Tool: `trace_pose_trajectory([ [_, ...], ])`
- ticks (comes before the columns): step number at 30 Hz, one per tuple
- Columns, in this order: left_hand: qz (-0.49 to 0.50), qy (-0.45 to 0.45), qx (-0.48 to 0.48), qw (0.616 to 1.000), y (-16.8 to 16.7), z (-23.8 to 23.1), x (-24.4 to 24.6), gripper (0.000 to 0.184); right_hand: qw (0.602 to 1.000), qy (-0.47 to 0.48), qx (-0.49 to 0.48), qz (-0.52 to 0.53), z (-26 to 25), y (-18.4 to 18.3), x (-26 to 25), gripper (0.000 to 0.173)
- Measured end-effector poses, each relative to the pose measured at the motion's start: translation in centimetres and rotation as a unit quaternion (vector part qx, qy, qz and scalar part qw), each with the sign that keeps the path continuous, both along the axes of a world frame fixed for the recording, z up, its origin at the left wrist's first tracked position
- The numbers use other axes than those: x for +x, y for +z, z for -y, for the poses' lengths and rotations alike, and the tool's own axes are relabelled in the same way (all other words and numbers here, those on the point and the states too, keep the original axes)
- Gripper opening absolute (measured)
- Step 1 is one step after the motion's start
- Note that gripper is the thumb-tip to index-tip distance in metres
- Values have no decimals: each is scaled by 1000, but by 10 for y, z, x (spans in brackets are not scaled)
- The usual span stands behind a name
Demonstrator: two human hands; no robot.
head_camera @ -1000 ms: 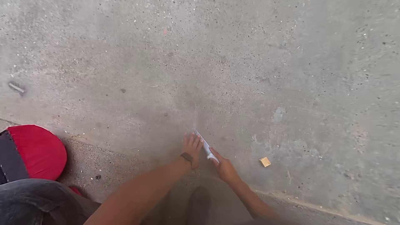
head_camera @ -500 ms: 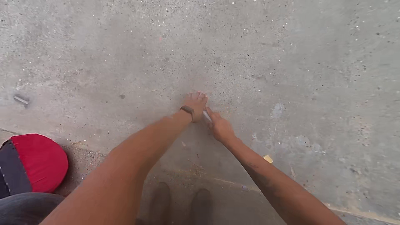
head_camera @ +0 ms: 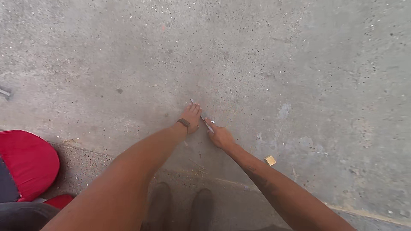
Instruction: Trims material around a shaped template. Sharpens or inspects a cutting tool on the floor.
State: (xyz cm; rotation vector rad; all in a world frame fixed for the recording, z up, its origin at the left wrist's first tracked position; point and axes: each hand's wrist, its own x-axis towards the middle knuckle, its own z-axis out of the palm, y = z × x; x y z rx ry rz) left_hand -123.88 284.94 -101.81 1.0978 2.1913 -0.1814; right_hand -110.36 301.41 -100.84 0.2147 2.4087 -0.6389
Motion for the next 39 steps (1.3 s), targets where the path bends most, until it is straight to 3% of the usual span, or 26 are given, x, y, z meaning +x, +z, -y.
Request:
trace_pose_trajectory([
  [4, 22, 1, 5, 1000, 8, 24, 38, 111, 999, 25, -25, 42, 6, 19, 22, 63],
  [11, 125, 74, 18, 989, 29, 65, 212, 120, 978, 34, -68, 192, 20, 51, 164, 64],
  [13, 180, 103, 30, 978, 41, 59, 227, 115, 983, 8, -72, 167, 10, 65, 191, 57],
  [17, 165, 119, 81, 976, 65, 52, 184, 95, 998, -25, -30, 48, 1, 69, 161, 51],
  [20, 81, 97, 135, 983, 49, 47, 105, 87, 999, -36, -18, -26, 10, 45, 78, 44],
  [24, 35, 22, 83, 996, 18, 42, 4, 86, 997, -32, 3, -74, 23, 7, -8, 45],
  [29, 47, -8, 72, 996, 3, 51, 5, 82, 999, -49, -1, -20, 41, -1, -3, 47],
  [33, 95, -12, 63, 993, 14, 55, 59, 80, 999, -35, 4, 28, 39, 17, 47, 47],
  [39, 236, 76, 95, 964, 21, 35, 240, 84, 980, -1, -4, 198, 3, 63, 190, 50],
])
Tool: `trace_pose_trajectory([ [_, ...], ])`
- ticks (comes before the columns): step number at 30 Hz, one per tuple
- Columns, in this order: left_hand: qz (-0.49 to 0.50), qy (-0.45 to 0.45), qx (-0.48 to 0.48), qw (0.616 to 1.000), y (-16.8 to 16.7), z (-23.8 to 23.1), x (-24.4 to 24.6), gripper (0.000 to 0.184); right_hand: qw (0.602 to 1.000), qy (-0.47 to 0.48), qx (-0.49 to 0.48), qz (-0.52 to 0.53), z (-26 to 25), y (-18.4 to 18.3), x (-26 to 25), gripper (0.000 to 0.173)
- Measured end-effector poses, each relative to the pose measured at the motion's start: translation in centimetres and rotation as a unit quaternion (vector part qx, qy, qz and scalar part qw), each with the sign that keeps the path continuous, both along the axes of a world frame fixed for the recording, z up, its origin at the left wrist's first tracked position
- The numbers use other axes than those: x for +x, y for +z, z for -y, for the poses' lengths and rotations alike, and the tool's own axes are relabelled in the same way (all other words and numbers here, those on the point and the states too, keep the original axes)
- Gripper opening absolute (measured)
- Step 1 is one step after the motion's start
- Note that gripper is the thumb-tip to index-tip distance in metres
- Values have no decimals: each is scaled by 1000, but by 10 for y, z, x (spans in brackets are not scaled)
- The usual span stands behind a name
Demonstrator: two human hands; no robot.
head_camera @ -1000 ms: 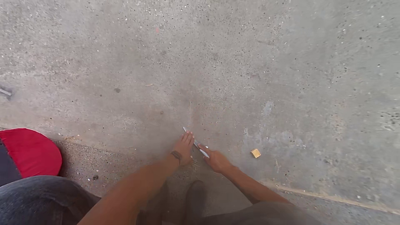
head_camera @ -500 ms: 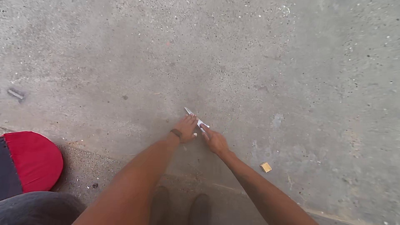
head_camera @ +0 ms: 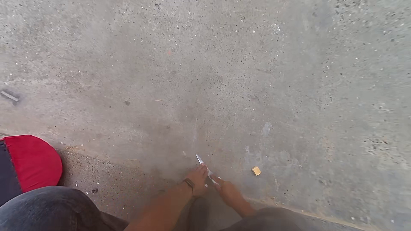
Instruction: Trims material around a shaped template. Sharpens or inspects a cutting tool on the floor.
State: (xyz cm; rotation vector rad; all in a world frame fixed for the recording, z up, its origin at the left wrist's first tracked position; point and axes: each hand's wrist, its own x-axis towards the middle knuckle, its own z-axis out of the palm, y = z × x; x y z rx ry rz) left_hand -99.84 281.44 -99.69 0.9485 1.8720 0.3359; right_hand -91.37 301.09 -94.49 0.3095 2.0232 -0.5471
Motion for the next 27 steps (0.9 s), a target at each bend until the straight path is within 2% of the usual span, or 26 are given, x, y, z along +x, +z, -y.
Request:
trace_pose_trajectory([
  [1, 20, 8, 7, 1000, 11, -7, 16, 84, 1000, -13, 0, 11, -7, 15, 16, 50],
  [3, 26, 20, 28, 999, 35, -21, 1, 79, 999, -36, 5, -11, -25, 36, 12, 50],
  [5, 3, 19, 37, 999, 57, -17, -39, 73, 995, -34, 3, -88, -29, 39, -7, 49],
  [7, -48, 5, 32, 998, 62, -12, -95, 72, 986, -18, 13, -166, -23, 24, -52, 49],
  [9, -113, -7, 23, 993, 50, -8, -163, 73, 976, -21, 31, -217, -8, 0, -121, 48],
  [11, -154, -23, 11, 988, 24, -4, -220, 75, 969, -32, 42, -242, 7, -24, -176, 46],
  [13, -182, -43, -4, 982, 3, -2, -252, 75, 970, -26, 47, -237, 13, -42, -211, 46],
  [14, -188, -48, -17, 981, -4, -3, -253, 78, 975, -24, 43, -216, 14, -47, -218, 47],
  [18, -190, -32, -43, 980, -12, -9, -216, 84, 986, -29, 4, -164, 15, -48, -197, 49],
  [21, -156, -15, -54, 986, -3, -8, -160, 88, 989, 9, 5, -144, 9, -37, -156, 48],
  [24, -109, 12, -38, 993, -1, -14, -83, 88, 998, 36, 10, -54, -6, -18, -98, 49],
  [27, -9, 41, -16, 999, 6, -29, 6, 91, 999, 33, 17, 24, -25, 2, -16, 52],
])
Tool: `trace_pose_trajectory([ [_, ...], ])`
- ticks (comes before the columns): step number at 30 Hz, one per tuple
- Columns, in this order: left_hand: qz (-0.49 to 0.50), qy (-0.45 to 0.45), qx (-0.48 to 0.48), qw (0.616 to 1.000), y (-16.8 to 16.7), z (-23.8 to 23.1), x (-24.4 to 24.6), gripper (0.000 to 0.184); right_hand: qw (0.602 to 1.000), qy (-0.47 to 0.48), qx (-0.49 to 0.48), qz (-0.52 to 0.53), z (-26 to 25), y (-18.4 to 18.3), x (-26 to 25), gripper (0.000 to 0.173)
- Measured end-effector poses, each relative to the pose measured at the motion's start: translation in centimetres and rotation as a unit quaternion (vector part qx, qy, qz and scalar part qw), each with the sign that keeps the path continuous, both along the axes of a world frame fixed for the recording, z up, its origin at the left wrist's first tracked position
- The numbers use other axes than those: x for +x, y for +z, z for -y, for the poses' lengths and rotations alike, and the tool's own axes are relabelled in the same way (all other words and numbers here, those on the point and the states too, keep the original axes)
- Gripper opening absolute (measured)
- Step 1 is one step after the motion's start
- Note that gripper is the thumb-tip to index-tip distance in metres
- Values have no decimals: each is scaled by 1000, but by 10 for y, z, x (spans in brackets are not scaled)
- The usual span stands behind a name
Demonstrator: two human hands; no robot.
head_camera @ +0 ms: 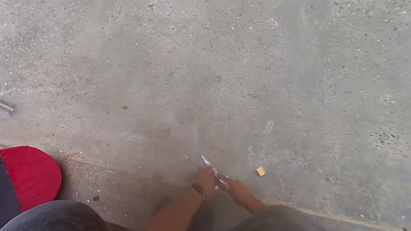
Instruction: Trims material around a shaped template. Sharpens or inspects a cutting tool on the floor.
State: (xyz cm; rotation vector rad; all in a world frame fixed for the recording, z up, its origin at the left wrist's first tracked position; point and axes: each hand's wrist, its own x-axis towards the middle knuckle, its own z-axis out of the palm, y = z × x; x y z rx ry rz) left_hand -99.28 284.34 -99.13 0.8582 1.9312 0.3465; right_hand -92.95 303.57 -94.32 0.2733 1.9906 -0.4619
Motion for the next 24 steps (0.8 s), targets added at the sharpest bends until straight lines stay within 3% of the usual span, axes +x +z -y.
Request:
trace_pose_trajectory([
  [3, 46, 28, 21, 998, 29, -23, 35, 90, 997, -62, 3, 55, -18, 39, 32, 54],
  [6, 8, 21, 42, 999, 51, -17, -14, 81, 995, -79, 2, -67, -24, 36, 23, 53],
  [8, -59, 7, 52, 997, 52, -3, -78, 74, 982, -71, 3, -175, -11, 22, -24, 52],
  [10, -127, -12, 51, 991, 40, 10, -156, 72, 969, -76, -9, -237, 8, 2, -102, 50],
  [13, -178, -45, 16, 983, 15, 29, -243, 71, 963, -68, -15, -260, 33, -30, -190, 50],
  [15, -197, -69, -7, 978, -4, 35, -265, 73, 965, -52, -7, -256, 41, -46, -214, 49],
  [19, -204, -68, -4, 977, -22, 40, -215, 77, 973, -60, -10, -221, 49, -56, -172, 50],
  [21, -185, -59, -4, 981, -16, 43, -176, 81, 975, -47, -4, -218, 47, -51, -138, 48],
  [24, -141, -53, 0, 989, -11, 43, -96, 83, 992, -21, -3, -128, 36, -33, -74, 50],
])
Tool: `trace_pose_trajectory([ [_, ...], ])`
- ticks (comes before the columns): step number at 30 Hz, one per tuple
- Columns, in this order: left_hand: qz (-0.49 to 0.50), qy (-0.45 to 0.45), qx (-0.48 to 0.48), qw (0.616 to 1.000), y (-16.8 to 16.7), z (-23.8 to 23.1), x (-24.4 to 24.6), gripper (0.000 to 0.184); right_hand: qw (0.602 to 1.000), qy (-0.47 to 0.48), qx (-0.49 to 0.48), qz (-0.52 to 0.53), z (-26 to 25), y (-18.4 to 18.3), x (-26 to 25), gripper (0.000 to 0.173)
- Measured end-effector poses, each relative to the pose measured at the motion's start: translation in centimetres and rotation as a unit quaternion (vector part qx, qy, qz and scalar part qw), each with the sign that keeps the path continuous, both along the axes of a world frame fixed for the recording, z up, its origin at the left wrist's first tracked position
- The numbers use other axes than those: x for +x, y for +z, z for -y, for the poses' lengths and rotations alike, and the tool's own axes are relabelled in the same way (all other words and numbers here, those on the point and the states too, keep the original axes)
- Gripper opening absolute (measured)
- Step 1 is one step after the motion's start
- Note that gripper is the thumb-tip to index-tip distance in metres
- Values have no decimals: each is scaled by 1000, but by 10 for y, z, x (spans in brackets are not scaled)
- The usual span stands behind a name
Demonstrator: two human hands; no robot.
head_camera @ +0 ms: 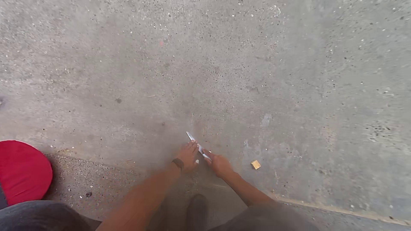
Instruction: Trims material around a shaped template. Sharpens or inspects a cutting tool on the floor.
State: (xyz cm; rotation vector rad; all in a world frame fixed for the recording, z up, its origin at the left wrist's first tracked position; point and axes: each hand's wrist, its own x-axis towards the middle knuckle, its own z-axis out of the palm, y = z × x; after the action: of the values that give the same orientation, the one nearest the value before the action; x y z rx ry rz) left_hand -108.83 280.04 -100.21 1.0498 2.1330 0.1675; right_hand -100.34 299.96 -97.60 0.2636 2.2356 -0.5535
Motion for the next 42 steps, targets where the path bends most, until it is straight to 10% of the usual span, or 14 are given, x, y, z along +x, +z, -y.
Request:
trace_pose_trajectory([
  [7, 168, 45, 98, 980, 50, -64, 118, 81, 974, -148, -62, 157, -75, 76, 111, 64],
  [10, 132, 55, 167, 975, 61, -53, 111, 71, 922, -278, -232, 133, -86, 62, 129, 36],
  [17, 62, 33, 67, 995, 14, -20, 58, 77, 874, -226, -401, 156, -70, -14, 57, 46],
  [24, 25, -39, -14, 999, -10, -32, 32, 91, 993, -55, -100, 15, -69, -46, 30, 52],
  [30, 14, -70, -36, 997, -7, -46, -1, 93, 998, -21, -58, 11, -80, -38, -7, 52],
  [42, -69, -163, 29, 984, 10, -100, -241, 68, 981, -12, 14, -194, -98, -19, -171, 49],
])
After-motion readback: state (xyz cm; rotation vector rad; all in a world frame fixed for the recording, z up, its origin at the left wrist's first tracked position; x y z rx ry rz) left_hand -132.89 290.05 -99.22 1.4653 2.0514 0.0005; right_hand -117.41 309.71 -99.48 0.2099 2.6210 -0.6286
